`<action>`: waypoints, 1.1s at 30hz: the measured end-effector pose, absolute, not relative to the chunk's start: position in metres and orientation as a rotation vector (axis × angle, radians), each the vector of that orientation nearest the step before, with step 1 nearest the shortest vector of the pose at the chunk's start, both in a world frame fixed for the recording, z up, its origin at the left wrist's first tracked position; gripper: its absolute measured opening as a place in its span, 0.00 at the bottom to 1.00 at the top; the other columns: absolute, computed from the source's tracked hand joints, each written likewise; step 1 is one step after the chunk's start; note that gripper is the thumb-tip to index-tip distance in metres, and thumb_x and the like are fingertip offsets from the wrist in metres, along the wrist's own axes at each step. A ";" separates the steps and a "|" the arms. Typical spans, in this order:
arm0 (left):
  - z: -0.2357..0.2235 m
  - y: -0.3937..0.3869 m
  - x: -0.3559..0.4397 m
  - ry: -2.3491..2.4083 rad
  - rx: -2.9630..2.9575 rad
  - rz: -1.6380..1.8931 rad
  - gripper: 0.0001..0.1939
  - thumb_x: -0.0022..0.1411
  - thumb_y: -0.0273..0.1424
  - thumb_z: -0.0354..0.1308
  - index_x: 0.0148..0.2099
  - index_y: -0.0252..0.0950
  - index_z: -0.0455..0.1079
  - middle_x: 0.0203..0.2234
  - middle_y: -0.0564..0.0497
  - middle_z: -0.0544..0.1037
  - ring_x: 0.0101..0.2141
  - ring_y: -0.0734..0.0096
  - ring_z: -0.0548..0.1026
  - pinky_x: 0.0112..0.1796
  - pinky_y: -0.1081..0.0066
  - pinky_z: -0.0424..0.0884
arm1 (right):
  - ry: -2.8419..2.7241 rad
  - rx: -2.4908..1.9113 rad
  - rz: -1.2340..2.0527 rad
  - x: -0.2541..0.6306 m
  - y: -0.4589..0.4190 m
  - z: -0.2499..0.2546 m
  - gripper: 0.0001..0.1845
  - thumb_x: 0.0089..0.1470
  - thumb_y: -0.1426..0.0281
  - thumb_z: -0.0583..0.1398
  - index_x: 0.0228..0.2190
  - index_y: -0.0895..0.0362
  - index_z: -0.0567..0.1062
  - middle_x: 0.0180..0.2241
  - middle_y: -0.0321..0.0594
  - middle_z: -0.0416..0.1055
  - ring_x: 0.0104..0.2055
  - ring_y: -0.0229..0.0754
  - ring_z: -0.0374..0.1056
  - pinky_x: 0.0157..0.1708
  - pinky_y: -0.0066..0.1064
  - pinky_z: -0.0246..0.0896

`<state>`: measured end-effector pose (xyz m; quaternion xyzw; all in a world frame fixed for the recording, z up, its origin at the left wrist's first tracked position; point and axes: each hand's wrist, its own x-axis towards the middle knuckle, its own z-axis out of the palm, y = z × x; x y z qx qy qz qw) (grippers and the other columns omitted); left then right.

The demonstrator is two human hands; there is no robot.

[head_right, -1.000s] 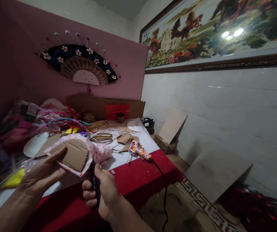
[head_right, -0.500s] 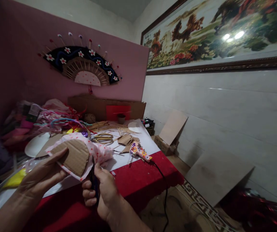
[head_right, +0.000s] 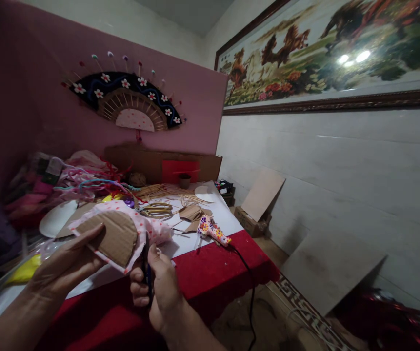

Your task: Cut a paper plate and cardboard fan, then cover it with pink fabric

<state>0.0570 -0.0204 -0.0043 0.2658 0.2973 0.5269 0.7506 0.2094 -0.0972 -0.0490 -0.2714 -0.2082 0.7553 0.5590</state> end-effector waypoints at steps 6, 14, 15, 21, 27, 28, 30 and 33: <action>-0.008 -0.020 0.057 0.650 0.625 1.161 0.19 0.62 0.19 0.47 0.53 0.32 0.68 0.32 0.43 0.82 0.34 0.59 0.80 0.37 0.62 0.78 | -0.510 -0.692 1.745 0.210 -0.097 -0.049 0.27 0.43 0.50 0.64 0.27 0.54 0.56 0.18 0.24 0.53 0.13 0.24 0.42 0.12 0.18 0.29; -0.009 -0.021 0.056 0.654 0.660 1.136 0.19 0.61 0.19 0.49 0.53 0.32 0.68 0.34 0.43 0.81 0.34 0.60 0.80 0.38 0.61 0.77 | -0.564 -0.807 1.654 0.210 -0.098 -0.048 0.30 0.39 0.47 0.64 0.29 0.54 0.57 0.18 0.23 0.53 0.13 0.23 0.42 0.12 0.17 0.28; -0.008 -0.021 0.056 0.655 0.665 1.133 0.19 0.61 0.18 0.50 0.53 0.32 0.68 0.34 0.42 0.81 0.35 0.59 0.80 0.38 0.61 0.77 | -0.573 -0.814 1.647 0.210 -0.099 -0.047 0.30 0.40 0.46 0.64 0.29 0.54 0.57 0.18 0.23 0.53 0.13 0.23 0.43 0.12 0.17 0.28; -0.007 -0.023 0.056 0.646 0.612 1.134 0.23 0.57 0.17 0.53 0.55 0.34 0.68 0.37 0.42 0.81 0.36 0.56 0.80 0.37 0.61 0.78 | -0.605 -0.843 1.669 0.210 -0.101 -0.044 0.29 0.42 0.45 0.62 0.28 0.54 0.56 0.19 0.24 0.54 0.13 0.23 0.44 0.12 0.17 0.30; -0.011 -0.021 0.057 0.646 0.645 1.130 0.21 0.58 0.18 0.53 0.53 0.35 0.69 0.35 0.44 0.81 0.35 0.58 0.80 0.35 0.63 0.78 | -0.581 -0.845 1.641 0.208 -0.100 -0.045 0.30 0.41 0.44 0.61 0.29 0.54 0.57 0.19 0.24 0.54 0.13 0.23 0.43 0.12 0.18 0.29; -0.011 -0.021 0.057 0.652 0.656 1.132 0.21 0.58 0.17 0.53 0.53 0.34 0.69 0.34 0.44 0.81 0.34 0.59 0.80 0.35 0.63 0.78 | -0.574 -0.838 1.637 0.208 -0.100 -0.045 0.30 0.41 0.44 0.61 0.29 0.54 0.57 0.19 0.23 0.53 0.13 0.23 0.42 0.12 0.18 0.29; -0.010 -0.021 0.057 0.654 0.665 1.131 0.21 0.58 0.17 0.53 0.53 0.34 0.69 0.33 0.44 0.81 0.33 0.59 0.80 0.34 0.63 0.78 | -0.567 -0.832 1.631 0.208 -0.100 -0.046 0.30 0.40 0.44 0.62 0.29 0.54 0.57 0.18 0.23 0.53 0.13 0.23 0.42 0.12 0.18 0.28; -0.009 -0.022 0.057 0.654 0.660 1.130 0.21 0.57 0.17 0.53 0.53 0.35 0.69 0.32 0.45 0.81 0.32 0.60 0.80 0.34 0.64 0.78 | -0.575 -0.845 1.624 0.207 -0.100 -0.048 0.31 0.39 0.43 0.62 0.29 0.55 0.58 0.17 0.22 0.51 0.13 0.23 0.41 0.12 0.18 0.26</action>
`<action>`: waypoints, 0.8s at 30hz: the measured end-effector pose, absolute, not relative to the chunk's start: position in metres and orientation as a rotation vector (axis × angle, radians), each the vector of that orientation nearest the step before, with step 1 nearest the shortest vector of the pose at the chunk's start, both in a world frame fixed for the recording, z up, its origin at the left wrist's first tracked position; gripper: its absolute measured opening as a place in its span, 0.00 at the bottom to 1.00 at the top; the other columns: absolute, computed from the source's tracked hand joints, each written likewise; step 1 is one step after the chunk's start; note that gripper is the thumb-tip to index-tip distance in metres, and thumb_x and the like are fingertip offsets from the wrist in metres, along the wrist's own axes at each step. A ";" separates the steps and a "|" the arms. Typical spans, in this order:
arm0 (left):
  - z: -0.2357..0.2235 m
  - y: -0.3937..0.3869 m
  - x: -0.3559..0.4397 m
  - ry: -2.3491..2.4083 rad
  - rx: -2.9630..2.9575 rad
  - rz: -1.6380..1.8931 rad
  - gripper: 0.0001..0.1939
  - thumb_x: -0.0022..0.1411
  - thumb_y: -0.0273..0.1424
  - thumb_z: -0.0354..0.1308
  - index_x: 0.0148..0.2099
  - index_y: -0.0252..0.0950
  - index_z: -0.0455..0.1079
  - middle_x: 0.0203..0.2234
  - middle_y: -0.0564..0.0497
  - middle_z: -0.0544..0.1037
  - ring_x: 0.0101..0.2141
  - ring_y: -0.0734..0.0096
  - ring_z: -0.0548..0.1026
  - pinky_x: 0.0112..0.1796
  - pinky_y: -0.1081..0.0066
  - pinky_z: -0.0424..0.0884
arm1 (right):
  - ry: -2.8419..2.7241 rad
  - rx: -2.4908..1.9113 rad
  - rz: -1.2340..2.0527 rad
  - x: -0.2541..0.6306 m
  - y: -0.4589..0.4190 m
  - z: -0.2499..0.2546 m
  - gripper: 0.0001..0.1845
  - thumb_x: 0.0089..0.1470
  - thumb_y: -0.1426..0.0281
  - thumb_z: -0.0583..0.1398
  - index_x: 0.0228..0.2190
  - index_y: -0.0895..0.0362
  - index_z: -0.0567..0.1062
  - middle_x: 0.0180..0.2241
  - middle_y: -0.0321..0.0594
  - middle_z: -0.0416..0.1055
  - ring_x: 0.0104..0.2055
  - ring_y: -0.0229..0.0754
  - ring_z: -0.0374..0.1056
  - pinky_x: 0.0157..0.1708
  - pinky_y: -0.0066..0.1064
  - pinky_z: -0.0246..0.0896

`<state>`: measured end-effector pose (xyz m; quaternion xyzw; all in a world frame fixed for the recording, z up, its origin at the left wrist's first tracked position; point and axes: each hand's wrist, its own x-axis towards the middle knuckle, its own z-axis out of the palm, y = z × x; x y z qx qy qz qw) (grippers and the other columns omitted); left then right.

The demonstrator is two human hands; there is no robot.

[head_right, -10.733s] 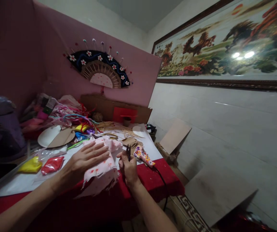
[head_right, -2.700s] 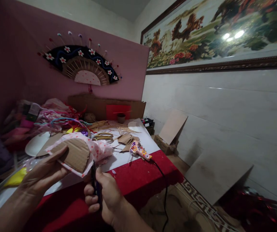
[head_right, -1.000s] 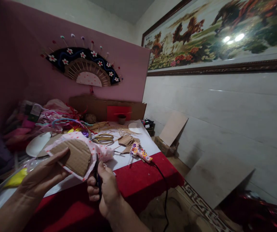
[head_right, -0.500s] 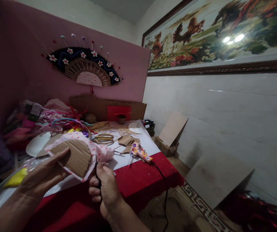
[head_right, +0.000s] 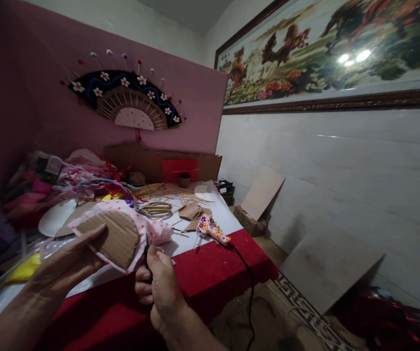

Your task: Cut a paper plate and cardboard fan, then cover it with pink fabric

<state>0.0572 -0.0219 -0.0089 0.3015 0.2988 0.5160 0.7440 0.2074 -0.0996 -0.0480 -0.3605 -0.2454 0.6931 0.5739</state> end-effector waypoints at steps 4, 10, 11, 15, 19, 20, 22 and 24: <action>-0.008 -0.022 0.058 0.670 0.655 1.141 0.22 0.58 0.16 0.52 0.53 0.34 0.68 0.32 0.45 0.81 0.31 0.60 0.80 0.33 0.64 0.79 | -0.569 -0.825 1.648 0.207 -0.099 -0.051 0.30 0.40 0.44 0.62 0.28 0.55 0.59 0.17 0.23 0.51 0.12 0.23 0.41 0.12 0.18 0.27; -0.008 -0.022 0.057 0.676 0.651 1.110 0.22 0.58 0.16 0.52 0.54 0.33 0.67 0.33 0.43 0.81 0.32 0.61 0.80 0.35 0.63 0.78 | -0.504 -0.805 1.739 0.210 -0.101 -0.046 0.23 0.49 0.49 0.59 0.29 0.54 0.57 0.18 0.24 0.55 0.13 0.24 0.44 0.12 0.18 0.30; -0.008 -0.021 0.056 0.675 0.642 1.112 0.23 0.58 0.16 0.52 0.55 0.33 0.67 0.34 0.43 0.81 0.32 0.61 0.80 0.36 0.63 0.78 | -0.503 -0.806 1.770 0.211 -0.102 -0.045 0.22 0.51 0.50 0.58 0.29 0.53 0.57 0.18 0.24 0.54 0.13 0.24 0.43 0.12 0.18 0.29; -0.009 -0.020 0.055 0.663 0.624 1.142 0.22 0.58 0.17 0.52 0.55 0.35 0.67 0.33 0.44 0.81 0.32 0.60 0.80 0.35 0.63 0.78 | -0.520 -0.772 1.870 0.214 -0.104 -0.044 0.20 0.55 0.51 0.55 0.28 0.54 0.56 0.18 0.25 0.53 0.13 0.25 0.42 0.13 0.18 0.28; -0.008 -0.022 0.054 0.679 0.638 1.127 0.21 0.59 0.17 0.50 0.54 0.33 0.68 0.32 0.43 0.81 0.32 0.59 0.81 0.34 0.62 0.78 | -0.526 -0.694 1.927 0.219 -0.099 -0.045 0.19 0.57 0.53 0.53 0.27 0.56 0.59 0.20 0.27 0.55 0.14 0.25 0.46 0.13 0.18 0.33; -0.007 -0.022 0.055 0.687 0.642 1.124 0.21 0.59 0.17 0.50 0.54 0.32 0.68 0.32 0.43 0.81 0.32 0.58 0.80 0.34 0.62 0.78 | -0.528 -0.658 1.944 0.220 -0.097 -0.045 0.19 0.58 0.54 0.52 0.27 0.57 0.60 0.20 0.27 0.55 0.14 0.25 0.46 0.13 0.18 0.34; -0.007 -0.023 0.055 0.699 0.651 1.105 0.21 0.59 0.17 0.51 0.55 0.31 0.67 0.32 0.42 0.81 0.33 0.57 0.80 0.34 0.61 0.78 | -0.525 -0.611 1.978 0.221 -0.094 -0.044 0.19 0.59 0.55 0.51 0.26 0.58 0.61 0.20 0.28 0.54 0.14 0.25 0.46 0.13 0.18 0.34; -0.007 -0.023 0.056 0.696 0.649 1.086 0.22 0.58 0.17 0.52 0.55 0.31 0.66 0.34 0.41 0.81 0.35 0.55 0.80 0.35 0.60 0.78 | -0.525 -0.603 1.994 0.222 -0.093 -0.044 0.20 0.59 0.55 0.51 0.25 0.58 0.61 0.20 0.28 0.54 0.14 0.24 0.45 0.13 0.18 0.33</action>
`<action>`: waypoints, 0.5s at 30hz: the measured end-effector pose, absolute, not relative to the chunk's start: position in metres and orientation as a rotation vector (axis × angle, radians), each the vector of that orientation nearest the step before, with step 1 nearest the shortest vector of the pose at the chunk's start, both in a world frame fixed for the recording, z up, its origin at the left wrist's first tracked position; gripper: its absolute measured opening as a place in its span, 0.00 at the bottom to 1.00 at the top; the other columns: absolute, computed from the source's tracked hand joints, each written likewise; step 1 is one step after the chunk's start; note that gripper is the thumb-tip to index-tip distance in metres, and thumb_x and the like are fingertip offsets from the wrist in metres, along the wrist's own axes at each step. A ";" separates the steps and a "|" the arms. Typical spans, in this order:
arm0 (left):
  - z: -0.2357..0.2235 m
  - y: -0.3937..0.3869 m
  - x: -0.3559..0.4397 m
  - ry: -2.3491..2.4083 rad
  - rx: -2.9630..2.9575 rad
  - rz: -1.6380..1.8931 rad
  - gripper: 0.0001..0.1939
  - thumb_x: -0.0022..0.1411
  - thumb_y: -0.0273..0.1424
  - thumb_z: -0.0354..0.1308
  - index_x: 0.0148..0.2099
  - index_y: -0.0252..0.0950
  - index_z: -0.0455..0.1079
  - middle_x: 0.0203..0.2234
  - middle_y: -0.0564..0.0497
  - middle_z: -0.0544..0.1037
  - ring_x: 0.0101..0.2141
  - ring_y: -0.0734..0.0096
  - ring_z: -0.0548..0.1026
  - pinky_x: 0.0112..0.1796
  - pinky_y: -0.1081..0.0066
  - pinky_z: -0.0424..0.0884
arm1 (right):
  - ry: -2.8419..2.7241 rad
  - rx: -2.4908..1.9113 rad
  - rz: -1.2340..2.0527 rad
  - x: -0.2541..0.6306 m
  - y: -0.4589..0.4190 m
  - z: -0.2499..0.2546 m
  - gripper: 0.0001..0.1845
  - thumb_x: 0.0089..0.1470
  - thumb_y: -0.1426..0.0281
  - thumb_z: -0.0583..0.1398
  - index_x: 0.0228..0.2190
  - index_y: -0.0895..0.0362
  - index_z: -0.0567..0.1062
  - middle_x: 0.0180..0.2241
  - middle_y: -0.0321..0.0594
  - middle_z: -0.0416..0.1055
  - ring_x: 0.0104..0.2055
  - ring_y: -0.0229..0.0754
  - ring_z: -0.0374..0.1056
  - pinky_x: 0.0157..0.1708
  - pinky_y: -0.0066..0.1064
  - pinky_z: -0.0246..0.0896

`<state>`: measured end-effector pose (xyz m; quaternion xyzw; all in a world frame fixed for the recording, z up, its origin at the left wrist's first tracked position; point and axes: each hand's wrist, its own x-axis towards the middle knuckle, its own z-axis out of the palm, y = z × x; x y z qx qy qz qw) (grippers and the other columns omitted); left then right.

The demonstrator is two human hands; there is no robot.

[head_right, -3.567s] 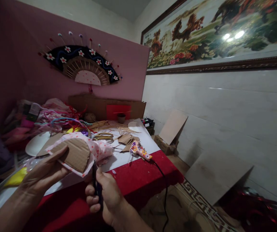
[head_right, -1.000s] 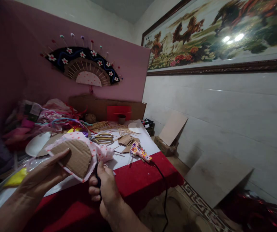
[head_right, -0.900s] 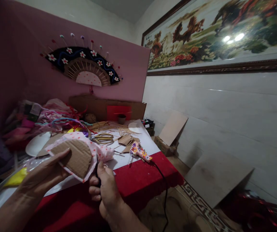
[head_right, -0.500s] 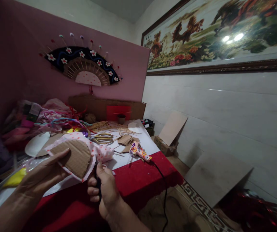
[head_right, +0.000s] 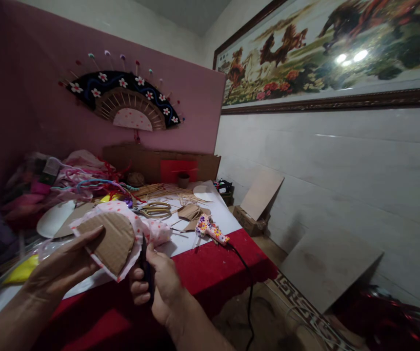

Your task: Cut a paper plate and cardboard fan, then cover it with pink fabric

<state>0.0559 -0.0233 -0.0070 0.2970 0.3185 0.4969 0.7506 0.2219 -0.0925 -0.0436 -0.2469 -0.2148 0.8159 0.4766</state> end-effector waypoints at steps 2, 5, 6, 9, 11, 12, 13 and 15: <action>-0.008 -0.022 0.056 0.688 0.623 1.076 0.24 0.57 0.17 0.54 0.56 0.33 0.66 0.37 0.41 0.81 0.36 0.54 0.80 0.37 0.59 0.77 | -0.539 -0.611 1.984 0.222 -0.093 -0.044 0.20 0.57 0.54 0.54 0.26 0.57 0.61 0.20 0.27 0.54 0.14 0.24 0.45 0.13 0.18 0.32; -0.009 -0.021 0.054 0.681 0.577 1.098 0.25 0.56 0.17 0.55 0.56 0.35 0.67 0.38 0.42 0.81 0.37 0.53 0.79 0.37 0.60 0.78 | -0.591 -0.650 1.937 0.222 -0.094 -0.045 0.20 0.55 0.53 0.56 0.27 0.56 0.60 0.19 0.27 0.55 0.14 0.24 0.44 0.13 0.18 0.30; -0.009 -0.021 0.053 0.683 0.576 1.098 0.24 0.56 0.17 0.54 0.55 0.35 0.67 0.37 0.42 0.81 0.37 0.53 0.79 0.36 0.60 0.78 | -0.608 -0.659 1.933 0.222 -0.094 -0.046 0.20 0.55 0.53 0.56 0.27 0.56 0.60 0.19 0.27 0.55 0.13 0.25 0.44 0.13 0.18 0.30; -0.007 -0.021 0.053 0.700 0.594 1.096 0.21 0.57 0.17 0.53 0.53 0.33 0.69 0.33 0.42 0.82 0.36 0.54 0.80 0.33 0.62 0.79 | -0.640 -0.613 1.935 0.222 -0.094 -0.048 0.20 0.55 0.52 0.56 0.27 0.56 0.60 0.19 0.27 0.55 0.14 0.25 0.44 0.13 0.19 0.31; -0.006 -0.022 0.054 0.707 0.604 1.106 0.20 0.58 0.17 0.52 0.51 0.33 0.70 0.30 0.43 0.82 0.34 0.55 0.80 0.32 0.63 0.79 | -0.640 -0.568 1.906 0.222 -0.094 -0.048 0.19 0.54 0.53 0.57 0.29 0.56 0.60 0.19 0.27 0.56 0.14 0.25 0.44 0.13 0.19 0.31; -0.006 -0.022 0.054 0.707 0.611 1.110 0.19 0.58 0.17 0.52 0.51 0.33 0.70 0.29 0.44 0.81 0.34 0.55 0.80 0.31 0.63 0.79 | -0.641 -0.561 1.881 0.221 -0.094 -0.048 0.19 0.54 0.53 0.57 0.30 0.55 0.60 0.19 0.27 0.56 0.14 0.25 0.44 0.13 0.19 0.31; -0.006 -0.022 0.054 0.706 0.619 1.116 0.19 0.58 0.17 0.52 0.50 0.33 0.71 0.28 0.44 0.81 0.33 0.56 0.80 0.31 0.64 0.79 | -0.644 -0.562 1.854 0.221 -0.094 -0.048 0.19 0.53 0.52 0.58 0.30 0.55 0.60 0.19 0.27 0.56 0.14 0.25 0.44 0.13 0.19 0.31; -0.006 -0.022 0.054 0.711 0.633 1.118 0.18 0.58 0.17 0.51 0.49 0.32 0.71 0.28 0.44 0.81 0.33 0.56 0.80 0.31 0.64 0.79 | -0.662 -0.583 1.818 0.220 -0.094 -0.048 0.20 0.52 0.51 0.59 0.30 0.55 0.61 0.19 0.27 0.57 0.14 0.25 0.43 0.13 0.19 0.31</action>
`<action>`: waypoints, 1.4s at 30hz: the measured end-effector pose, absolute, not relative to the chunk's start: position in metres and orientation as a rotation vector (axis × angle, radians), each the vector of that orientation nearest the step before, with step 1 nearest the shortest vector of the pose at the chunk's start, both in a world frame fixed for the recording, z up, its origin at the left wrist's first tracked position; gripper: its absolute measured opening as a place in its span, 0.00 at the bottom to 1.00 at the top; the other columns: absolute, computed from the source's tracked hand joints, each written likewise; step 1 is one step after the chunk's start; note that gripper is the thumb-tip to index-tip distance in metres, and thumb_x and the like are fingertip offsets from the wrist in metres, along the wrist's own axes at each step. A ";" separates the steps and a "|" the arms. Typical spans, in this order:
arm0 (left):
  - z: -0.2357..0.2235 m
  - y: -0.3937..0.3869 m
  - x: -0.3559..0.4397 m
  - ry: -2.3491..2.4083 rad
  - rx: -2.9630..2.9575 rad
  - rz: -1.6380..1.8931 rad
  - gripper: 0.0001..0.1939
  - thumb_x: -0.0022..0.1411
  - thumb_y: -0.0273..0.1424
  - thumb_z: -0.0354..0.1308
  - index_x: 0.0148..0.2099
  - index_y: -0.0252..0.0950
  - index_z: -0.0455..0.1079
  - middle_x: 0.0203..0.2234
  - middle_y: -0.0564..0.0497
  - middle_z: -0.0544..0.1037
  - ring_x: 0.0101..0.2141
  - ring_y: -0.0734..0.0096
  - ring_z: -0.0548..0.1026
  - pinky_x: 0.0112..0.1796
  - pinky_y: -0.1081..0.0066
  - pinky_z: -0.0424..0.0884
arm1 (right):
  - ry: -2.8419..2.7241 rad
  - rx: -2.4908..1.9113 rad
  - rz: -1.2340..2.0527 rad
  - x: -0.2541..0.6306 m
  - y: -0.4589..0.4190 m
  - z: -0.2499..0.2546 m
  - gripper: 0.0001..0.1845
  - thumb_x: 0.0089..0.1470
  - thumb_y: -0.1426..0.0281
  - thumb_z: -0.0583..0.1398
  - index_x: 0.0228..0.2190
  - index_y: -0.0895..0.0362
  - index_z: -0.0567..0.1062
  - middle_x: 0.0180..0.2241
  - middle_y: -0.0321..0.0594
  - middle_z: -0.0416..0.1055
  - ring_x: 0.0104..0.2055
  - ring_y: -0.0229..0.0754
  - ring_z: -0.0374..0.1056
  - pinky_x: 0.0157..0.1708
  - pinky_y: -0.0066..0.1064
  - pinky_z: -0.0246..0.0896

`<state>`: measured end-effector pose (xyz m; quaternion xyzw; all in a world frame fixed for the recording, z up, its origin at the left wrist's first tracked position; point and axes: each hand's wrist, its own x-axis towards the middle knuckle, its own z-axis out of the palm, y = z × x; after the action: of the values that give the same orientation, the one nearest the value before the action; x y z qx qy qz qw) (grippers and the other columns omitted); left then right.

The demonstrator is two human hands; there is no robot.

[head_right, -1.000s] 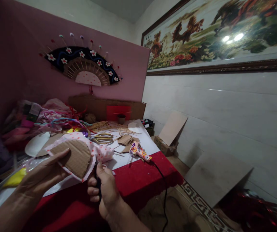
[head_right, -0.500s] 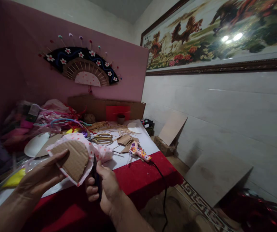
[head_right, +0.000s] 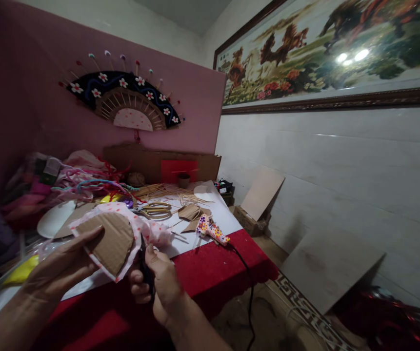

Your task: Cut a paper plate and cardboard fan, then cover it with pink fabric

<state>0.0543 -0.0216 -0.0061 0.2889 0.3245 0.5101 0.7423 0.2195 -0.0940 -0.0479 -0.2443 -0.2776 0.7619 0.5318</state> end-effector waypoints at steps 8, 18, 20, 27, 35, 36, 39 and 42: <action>-0.008 -0.023 0.055 0.699 0.656 1.110 0.18 0.57 0.18 0.53 0.50 0.32 0.71 0.33 0.41 0.81 0.33 0.56 0.80 0.35 0.62 0.78 | -0.689 -0.686 1.796 0.220 -0.092 -0.046 0.23 0.50 0.49 0.58 0.29 0.55 0.60 0.17 0.26 0.56 0.12 0.24 0.43 0.12 0.19 0.28; -0.010 -0.021 0.054 0.744 0.661 1.094 0.21 0.56 0.18 0.54 0.53 0.33 0.69 0.33 0.42 0.81 0.33 0.55 0.80 0.34 0.60 0.78 | -0.699 -0.794 1.712 0.218 -0.093 -0.049 0.30 0.39 0.46 0.64 0.27 0.55 0.57 0.16 0.22 0.51 0.12 0.23 0.38 0.12 0.18 0.25; -0.009 -0.021 0.054 0.750 0.665 1.090 0.21 0.56 0.18 0.54 0.52 0.33 0.70 0.34 0.42 0.81 0.34 0.55 0.80 0.34 0.60 0.78 | -0.706 -0.806 1.710 0.219 -0.094 -0.049 0.30 0.39 0.46 0.64 0.27 0.55 0.57 0.16 0.22 0.51 0.12 0.23 0.39 0.12 0.18 0.26; -0.010 -0.021 0.053 0.722 0.721 1.059 0.20 0.55 0.18 0.56 0.51 0.31 0.70 0.35 0.41 0.81 0.34 0.54 0.80 0.36 0.58 0.78 | -0.694 -0.781 1.779 0.222 -0.094 -0.046 0.26 0.45 0.48 0.62 0.29 0.55 0.60 0.18 0.25 0.55 0.13 0.24 0.45 0.12 0.18 0.29; -0.012 -0.019 0.054 0.732 0.743 1.019 0.17 0.54 0.19 0.57 0.47 0.30 0.72 0.33 0.41 0.81 0.33 0.53 0.80 0.35 0.57 0.77 | -0.682 -0.785 1.711 0.220 -0.091 -0.047 0.28 0.41 0.47 0.63 0.28 0.55 0.60 0.17 0.24 0.53 0.13 0.23 0.42 0.12 0.18 0.28; -0.012 -0.019 0.053 0.736 0.742 1.017 0.17 0.54 0.19 0.57 0.47 0.30 0.72 0.33 0.41 0.81 0.33 0.54 0.80 0.35 0.57 0.77 | -0.686 -0.793 1.690 0.219 -0.092 -0.047 0.28 0.41 0.46 0.63 0.28 0.55 0.60 0.17 0.24 0.52 0.13 0.23 0.41 0.12 0.18 0.27; -0.013 -0.019 0.052 0.731 0.751 1.023 0.19 0.54 0.18 0.57 0.49 0.31 0.72 0.34 0.42 0.81 0.32 0.55 0.80 0.35 0.58 0.77 | -0.706 -0.828 1.663 0.218 -0.093 -0.048 0.30 0.38 0.44 0.63 0.28 0.55 0.59 0.15 0.23 0.50 0.13 0.23 0.38 0.12 0.18 0.26; -0.014 -0.020 0.052 0.720 0.756 1.014 0.18 0.53 0.18 0.58 0.48 0.32 0.72 0.35 0.42 0.81 0.33 0.55 0.80 0.36 0.59 0.77 | -0.711 -0.854 1.677 0.218 -0.094 -0.048 0.31 0.38 0.43 0.63 0.28 0.55 0.60 0.16 0.23 0.52 0.13 0.23 0.41 0.12 0.17 0.27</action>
<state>0.0516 -0.0195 -0.0135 0.3455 0.3289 0.4633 0.7469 0.2180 -0.0941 -0.0481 -0.3585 -0.2986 0.7040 0.5355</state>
